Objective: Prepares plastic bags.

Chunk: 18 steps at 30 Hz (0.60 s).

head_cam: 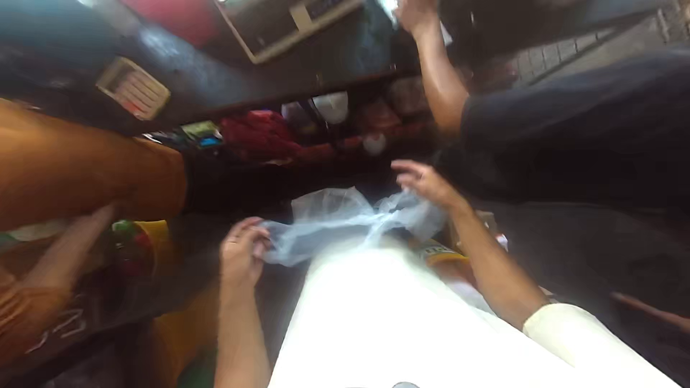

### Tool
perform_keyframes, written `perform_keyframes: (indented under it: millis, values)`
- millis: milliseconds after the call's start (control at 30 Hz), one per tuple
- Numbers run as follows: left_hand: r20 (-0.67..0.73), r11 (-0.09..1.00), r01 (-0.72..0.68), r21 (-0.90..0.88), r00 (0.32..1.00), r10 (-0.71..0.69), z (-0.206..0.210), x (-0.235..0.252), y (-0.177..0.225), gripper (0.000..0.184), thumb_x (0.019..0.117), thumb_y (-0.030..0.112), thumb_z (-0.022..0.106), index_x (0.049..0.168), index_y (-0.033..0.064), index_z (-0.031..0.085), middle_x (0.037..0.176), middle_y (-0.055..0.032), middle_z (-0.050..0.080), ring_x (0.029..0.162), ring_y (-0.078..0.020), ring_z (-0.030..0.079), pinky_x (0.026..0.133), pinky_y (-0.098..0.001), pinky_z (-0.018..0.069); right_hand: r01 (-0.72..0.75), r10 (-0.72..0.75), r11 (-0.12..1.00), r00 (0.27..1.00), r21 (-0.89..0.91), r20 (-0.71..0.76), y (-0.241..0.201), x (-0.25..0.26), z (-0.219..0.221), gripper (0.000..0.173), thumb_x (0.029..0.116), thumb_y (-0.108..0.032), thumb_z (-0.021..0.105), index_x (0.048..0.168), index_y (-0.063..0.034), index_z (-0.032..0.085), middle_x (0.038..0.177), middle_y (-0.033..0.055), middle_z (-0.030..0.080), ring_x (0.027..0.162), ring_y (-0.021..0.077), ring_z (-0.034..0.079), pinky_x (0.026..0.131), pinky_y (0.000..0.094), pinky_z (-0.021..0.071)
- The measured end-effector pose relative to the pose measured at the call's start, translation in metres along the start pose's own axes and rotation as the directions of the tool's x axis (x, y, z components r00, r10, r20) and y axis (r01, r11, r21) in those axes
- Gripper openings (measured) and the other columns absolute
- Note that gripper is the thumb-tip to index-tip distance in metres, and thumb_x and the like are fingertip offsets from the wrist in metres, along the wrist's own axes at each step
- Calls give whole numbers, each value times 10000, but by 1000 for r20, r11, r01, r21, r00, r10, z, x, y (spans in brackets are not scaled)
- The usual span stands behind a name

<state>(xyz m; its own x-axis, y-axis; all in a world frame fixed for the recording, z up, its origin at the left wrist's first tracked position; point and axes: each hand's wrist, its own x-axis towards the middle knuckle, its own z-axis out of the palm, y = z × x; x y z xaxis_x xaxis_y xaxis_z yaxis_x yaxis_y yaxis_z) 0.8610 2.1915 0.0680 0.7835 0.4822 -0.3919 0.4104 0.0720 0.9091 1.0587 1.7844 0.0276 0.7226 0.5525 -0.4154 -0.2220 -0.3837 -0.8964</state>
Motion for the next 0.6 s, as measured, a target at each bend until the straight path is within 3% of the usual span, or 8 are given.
perform_keyframes:
  millis: [100,167,267,333,400,467,533,600]
  values:
    - [-240,939,-327,-108,925,295,33,41,47,214,1039,73,407,1193,76,556,1113,41,706,611,-23,579,556,-210,513,191,-159,971,966,146,-206,-54,3,-7,433,1036,-184,549,1459,-94,537,830,29,680,650,77,608,618,258,545]
    - [135,908,-420,-2,899,416,71,43,70,296,1045,159,485,1315,84,579,1374,3,620,718,-32,636,623,-247,565,240,-191,956,946,170,-263,-93,-3,-5,425,1041,-145,529,1460,-75,537,817,31,689,680,93,653,665,268,589]
    - [614,893,-397,211,765,195,129,42,75,698,926,397,723,1509,115,463,1479,-108,523,1013,-179,671,860,-422,593,297,-250,950,907,96,-339,-141,-17,9,434,1030,-140,521,1457,-63,531,869,29,723,725,93,693,695,260,616]
    - [686,809,-436,394,725,56,153,51,50,888,838,557,774,1545,147,426,1406,-184,542,927,-292,672,776,-547,574,299,-267,954,887,27,-377,-164,-32,24,436,1045,-178,512,1473,-96,525,903,31,729,694,78,667,618,215,576]
    - [701,769,-482,420,710,62,156,76,23,586,898,392,764,1387,123,586,1234,-203,642,952,-368,688,796,-634,560,312,-302,949,866,-41,-400,-175,-42,30,434,1051,-193,508,1472,-89,515,925,40,728,721,95,675,647,230,586]
    - [763,800,-515,307,635,116,148,96,21,200,970,252,687,1072,80,691,909,-124,698,809,-285,682,731,-567,556,248,-330,942,816,-227,-476,-170,-51,28,421,1050,-178,526,1461,-84,524,935,34,719,758,106,685,697,257,603]
    - [825,834,-522,181,542,160,136,101,36,177,1000,242,661,954,73,685,795,-75,672,706,-209,648,667,-476,548,-49,-367,815,727,-577,-581,-160,-66,30,415,1046,-230,577,1445,-119,561,1000,32,712,805,106,678,712,284,586]
    - [806,798,-585,146,538,247,129,104,55,185,1010,235,630,917,85,686,751,-50,649,667,-186,621,626,-451,523,-180,-496,627,658,-758,-566,-166,-84,47,404,1044,-261,568,1383,-45,612,1257,145,658,1133,246,635,973,436,532]
